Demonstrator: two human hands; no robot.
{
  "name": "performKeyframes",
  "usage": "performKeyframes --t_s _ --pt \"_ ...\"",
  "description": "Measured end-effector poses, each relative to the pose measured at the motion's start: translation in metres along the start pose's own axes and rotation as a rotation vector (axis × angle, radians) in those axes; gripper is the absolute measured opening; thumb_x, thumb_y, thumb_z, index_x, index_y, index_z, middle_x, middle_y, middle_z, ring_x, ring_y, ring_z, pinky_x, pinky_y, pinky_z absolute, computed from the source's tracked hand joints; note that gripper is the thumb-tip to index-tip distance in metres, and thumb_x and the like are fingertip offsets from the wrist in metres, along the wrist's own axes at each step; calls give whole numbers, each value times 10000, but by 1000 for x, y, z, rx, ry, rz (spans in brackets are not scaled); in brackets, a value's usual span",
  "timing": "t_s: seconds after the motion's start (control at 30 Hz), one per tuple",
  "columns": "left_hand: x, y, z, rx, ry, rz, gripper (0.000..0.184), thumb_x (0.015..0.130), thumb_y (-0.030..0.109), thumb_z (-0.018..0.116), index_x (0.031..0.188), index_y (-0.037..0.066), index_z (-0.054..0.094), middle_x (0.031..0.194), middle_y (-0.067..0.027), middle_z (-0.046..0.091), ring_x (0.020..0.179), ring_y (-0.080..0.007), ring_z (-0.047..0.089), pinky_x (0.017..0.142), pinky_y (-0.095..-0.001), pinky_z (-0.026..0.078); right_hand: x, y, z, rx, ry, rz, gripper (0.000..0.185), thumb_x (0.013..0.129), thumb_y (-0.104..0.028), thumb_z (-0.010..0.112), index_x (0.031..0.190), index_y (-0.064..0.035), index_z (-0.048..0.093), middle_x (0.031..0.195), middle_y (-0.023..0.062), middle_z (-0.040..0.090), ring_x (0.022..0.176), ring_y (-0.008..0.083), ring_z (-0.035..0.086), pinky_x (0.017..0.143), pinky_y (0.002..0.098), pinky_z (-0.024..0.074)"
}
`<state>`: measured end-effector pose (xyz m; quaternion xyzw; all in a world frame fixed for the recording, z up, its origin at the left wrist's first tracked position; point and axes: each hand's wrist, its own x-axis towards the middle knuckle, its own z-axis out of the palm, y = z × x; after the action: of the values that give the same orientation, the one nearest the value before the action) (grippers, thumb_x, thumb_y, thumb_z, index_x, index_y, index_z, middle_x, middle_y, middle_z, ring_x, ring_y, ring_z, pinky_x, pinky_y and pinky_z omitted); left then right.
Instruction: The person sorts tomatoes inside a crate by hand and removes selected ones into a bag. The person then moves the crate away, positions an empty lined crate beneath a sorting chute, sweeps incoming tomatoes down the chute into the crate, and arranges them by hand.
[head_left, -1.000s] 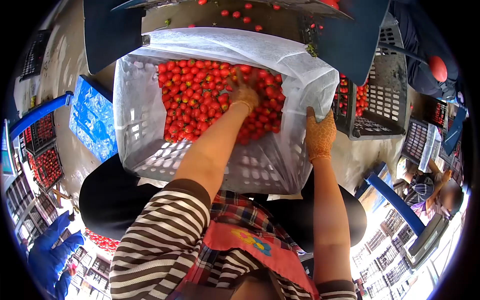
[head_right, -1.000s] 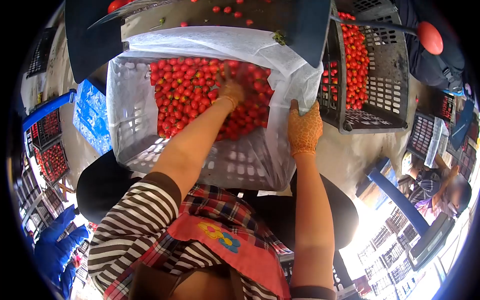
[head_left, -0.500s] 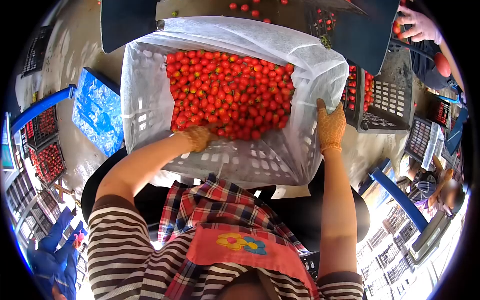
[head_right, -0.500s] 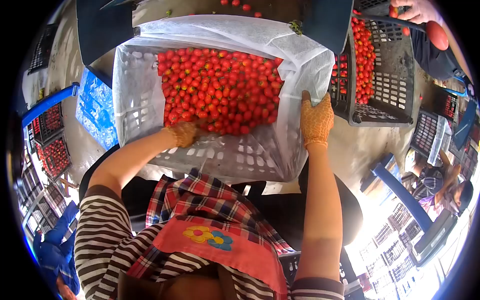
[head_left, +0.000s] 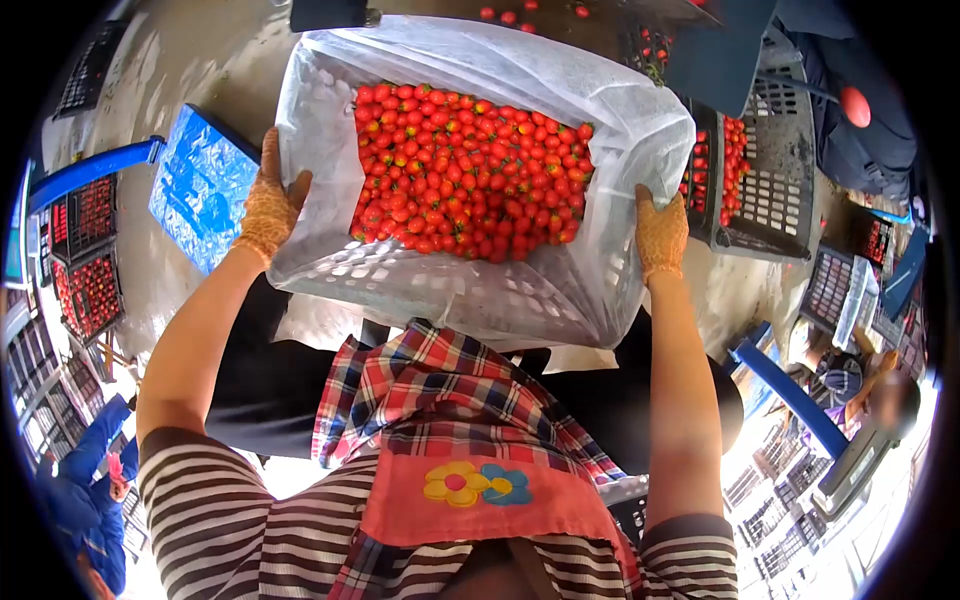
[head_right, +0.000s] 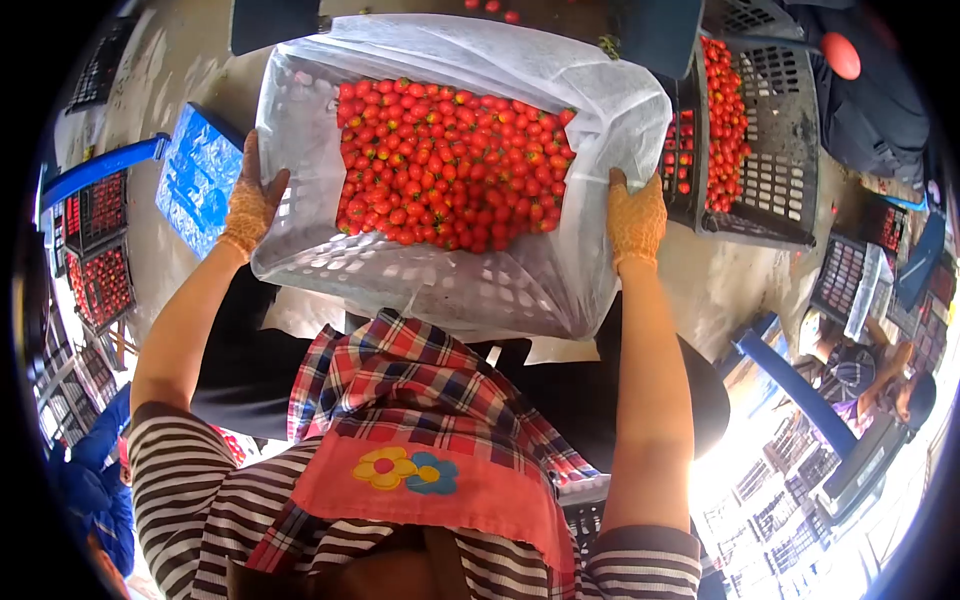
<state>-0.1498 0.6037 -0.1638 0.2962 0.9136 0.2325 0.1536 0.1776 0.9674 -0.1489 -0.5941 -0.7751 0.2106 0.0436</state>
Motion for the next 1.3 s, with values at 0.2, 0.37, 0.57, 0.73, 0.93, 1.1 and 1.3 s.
performKeyframes --t_s 0.2,0.37,0.57,0.73,0.93,1.1,1.3 --pt "2 -5 13 81 105 6 638 895 150 520 1438 120 186 1219 -293 504 1078 -453 520 906 -469 435 -69 -2 -11 858 -480 184 616 858 -418 552 1260 40 465 1169 203 575 1068 303 563 925 385 429" --pt "0 -3 13 146 109 -39 615 907 166 517 1435 140 203 1221 -274 506 1081 -450 512 908 -468 432 -120 13 26 929 -673 399 609 858 -428 540 1261 23 468 1184 192 568 1078 306 558 931 394 427" --pt "1 -5 15 150 121 -22 608 914 168 506 1437 140 197 1260 -261 486 1111 -446 498 928 -458 429 -161 33 38 892 -794 581 601 859 -440 527 1263 2 472 1203 180 560 1090 309 551 938 405 424" --pt "1 -9 13 156 154 90 602 910 161 518 1429 101 219 1327 -255 431 1153 -441 469 949 -443 419 -174 7 92 886 -845 666 595 860 -451 516 1264 -15 475 1218 169 554 1100 312 546 944 415 422" --pt "4 -8 12 117 130 102 590 900 85 514 1411 14 229 1378 -256 366 1217 -414 428 1006 -401 381 -163 1 107 873 -847 747 589 861 -463 502 1266 -36 479 1237 157 546 1112 315 539 952 426 419" --pt "8 -11 14 120 151 147 587 900 73 503 1415 24 226 1377 -246 373 1224 -414 422 1021 -412 361 -166 9 114 906 -801 789 584 862 -473 491 1267 -54 483 1252 146 539 1122 317 534 958 436 417" --pt "1 -5 14 70 158 38 600 882 112 529 1414 97 253 1292 -277 452 1140 -437 482 950 -443 419 -188 26 114 1050 -666 802 578 863 -486 478 1269 -75 487 1271 133 531 1134 321 527 965 447 414"
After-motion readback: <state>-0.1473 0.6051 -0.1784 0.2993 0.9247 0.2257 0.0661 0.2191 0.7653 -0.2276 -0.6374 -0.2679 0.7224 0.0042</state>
